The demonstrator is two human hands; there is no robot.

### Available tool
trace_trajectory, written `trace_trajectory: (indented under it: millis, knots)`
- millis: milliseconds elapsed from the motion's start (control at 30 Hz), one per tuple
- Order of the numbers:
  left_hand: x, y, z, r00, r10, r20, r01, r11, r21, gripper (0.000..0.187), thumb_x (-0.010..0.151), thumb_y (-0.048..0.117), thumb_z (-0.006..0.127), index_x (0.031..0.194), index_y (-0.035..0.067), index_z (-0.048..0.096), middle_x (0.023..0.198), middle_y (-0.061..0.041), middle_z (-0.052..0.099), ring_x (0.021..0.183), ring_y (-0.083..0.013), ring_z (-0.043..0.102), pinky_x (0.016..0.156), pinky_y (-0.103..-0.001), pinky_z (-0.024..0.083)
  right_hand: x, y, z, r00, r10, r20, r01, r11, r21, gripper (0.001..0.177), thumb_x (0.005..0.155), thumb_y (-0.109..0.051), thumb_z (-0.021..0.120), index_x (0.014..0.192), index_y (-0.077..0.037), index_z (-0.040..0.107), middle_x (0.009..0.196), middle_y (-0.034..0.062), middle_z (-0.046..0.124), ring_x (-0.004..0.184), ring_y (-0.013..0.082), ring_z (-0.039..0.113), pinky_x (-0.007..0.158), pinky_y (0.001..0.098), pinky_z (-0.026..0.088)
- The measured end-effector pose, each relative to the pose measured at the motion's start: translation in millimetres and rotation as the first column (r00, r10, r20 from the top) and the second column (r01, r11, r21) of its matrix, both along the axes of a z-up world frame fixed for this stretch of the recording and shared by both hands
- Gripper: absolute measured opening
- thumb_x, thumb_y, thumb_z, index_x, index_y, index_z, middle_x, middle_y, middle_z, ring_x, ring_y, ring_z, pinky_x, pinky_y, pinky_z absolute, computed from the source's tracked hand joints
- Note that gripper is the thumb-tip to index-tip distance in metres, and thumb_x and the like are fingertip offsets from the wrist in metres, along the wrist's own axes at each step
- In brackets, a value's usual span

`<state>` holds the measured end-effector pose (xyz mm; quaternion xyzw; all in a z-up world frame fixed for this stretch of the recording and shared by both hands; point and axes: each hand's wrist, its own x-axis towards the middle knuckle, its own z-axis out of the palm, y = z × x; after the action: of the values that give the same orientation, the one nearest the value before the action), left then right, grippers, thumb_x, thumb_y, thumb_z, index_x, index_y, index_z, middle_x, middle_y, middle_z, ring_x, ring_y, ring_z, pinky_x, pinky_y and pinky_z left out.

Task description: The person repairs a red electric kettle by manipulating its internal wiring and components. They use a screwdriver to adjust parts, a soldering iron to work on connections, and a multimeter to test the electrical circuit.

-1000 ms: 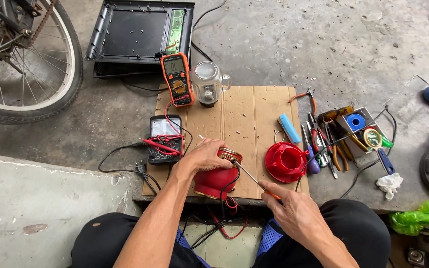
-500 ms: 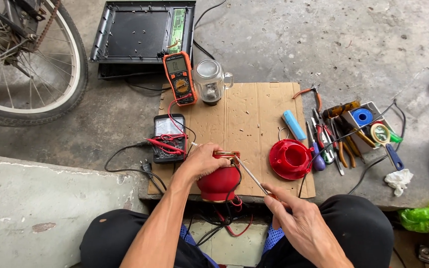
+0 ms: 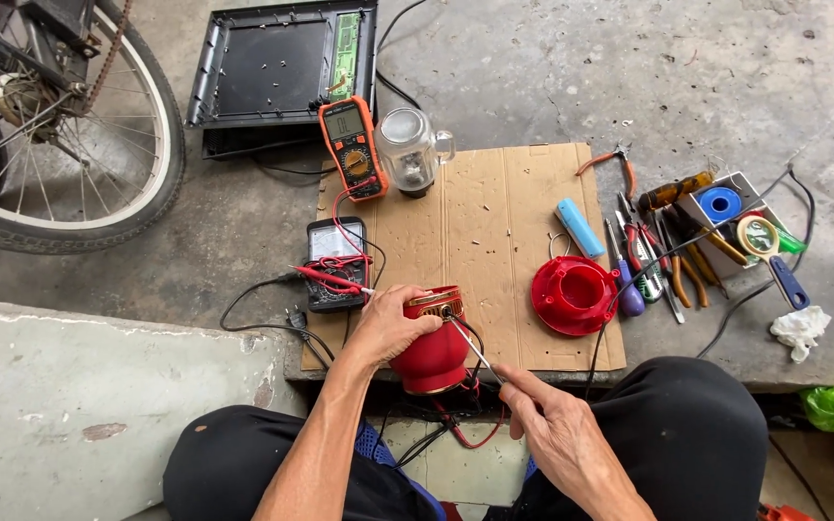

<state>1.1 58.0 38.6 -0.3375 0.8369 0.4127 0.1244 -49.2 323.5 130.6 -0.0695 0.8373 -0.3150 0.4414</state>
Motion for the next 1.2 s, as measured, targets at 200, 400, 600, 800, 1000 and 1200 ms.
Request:
trace_trajectory:
  millis: [200, 400, 600, 800, 1000, 1200]
  knots:
    - [1.1, 1.6, -5.7, 1.0, 0.002, -0.009, -0.002, 1.0, -0.019, 0.064, 0.079, 0.054, 0.071, 0.138, 0.029, 0.077, 0.146, 0.0, 0.071, 0.137, -0.0268, 0.054, 0.116, -0.044, 0.038, -1.6, -4.8, 8.9, 0.998, -0.021, 0.061, 0.02, 1.0, 0.014, 0.051, 0.109, -0.041, 0.056, 0.154, -0.043, 0.078, 0.077, 0.0018, 0.068, 0.071, 0.0138, 0.055, 0.08, 0.0289, 0.05]
    - [3.8, 2.0, -14.0, 1.0, 0.013, -0.028, -0.014, 0.999, -0.048, 0.065, 0.079, 0.059, 0.07, 0.137, 0.029, 0.077, 0.142, -0.002, 0.071, 0.136, -0.0267, 0.054, 0.117, -0.042, 0.037, -0.4, -6.3, 3.4, 0.995, -0.07, 0.069, 0.071, 0.997, -0.011, 0.051, 0.107, -0.041, 0.059, 0.153, -0.041, 0.081, 0.075, 0.002, 0.067, 0.07, 0.0146, 0.052, 0.077, 0.0296, 0.048]
    - [2.6, 3.0, -26.5, 0.998, 0.002, -0.066, -0.007, 0.997, -0.081, 0.063, 0.08, 0.059, 0.067, 0.134, 0.028, 0.077, 0.138, 0.001, 0.072, 0.131, -0.0257, 0.055, 0.116, -0.042, 0.037, 1.6, -8.6, 9.6, 0.999, -0.019, 0.036, 0.018, 1.0, 0.013, 0.05, 0.108, -0.04, 0.059, 0.154, -0.041, 0.079, 0.077, 0.001, 0.065, 0.066, 0.0135, 0.05, 0.073, 0.0297, 0.047]
    - [2.3, 5.7, -40.7, 0.99, -0.016, -0.141, -0.003, 0.991, -0.133, 0.053, 0.083, 0.059, 0.066, 0.124, 0.027, 0.077, 0.127, 0.002, 0.073, 0.125, -0.0272, 0.056, 0.115, -0.044, 0.036, 2.6, 6.6, -51.3, 0.872, 0.212, -0.442, -0.278, 0.956, -0.091, 0.043, 0.103, -0.034, 0.066, 0.145, -0.032, 0.076, 0.117, -0.0079, 0.088, 0.076, 0.0184, 0.079, 0.076, 0.0386, 0.06]
    - [4.0, 6.8, -48.2, 0.982, 0.003, -0.19, -0.032, 0.988, -0.151, 0.049, 0.083, 0.059, 0.065, 0.118, 0.026, 0.076, 0.123, 0.006, 0.076, 0.126, -0.0244, 0.058, 0.116, -0.044, 0.035, 4.3, -14.5, -4.0, 0.975, 0.137, -0.175, -0.149, 0.987, -0.055, 0.046, 0.108, -0.035, 0.061, 0.151, -0.029, 0.076, 0.08, -0.0034, 0.077, 0.056, 0.0151, 0.041, 0.063, 0.0352, 0.044]
    - [8.0, 9.8, -39.6, 0.982, 0.047, -0.182, -0.072, 0.988, -0.134, 0.048, 0.085, 0.057, 0.064, 0.118, 0.025, 0.076, 0.122, 0.006, 0.076, 0.129, -0.0249, 0.058, 0.119, -0.044, 0.033, 7.2, -19.4, -12.2, 0.933, -0.256, 0.253, 0.304, 0.937, -0.17, 0.05, 0.107, -0.03, 0.062, 0.152, -0.02, 0.081, 0.06, 0.0096, 0.061, 0.042, 0.0149, 0.038, 0.043, 0.0292, 0.031]
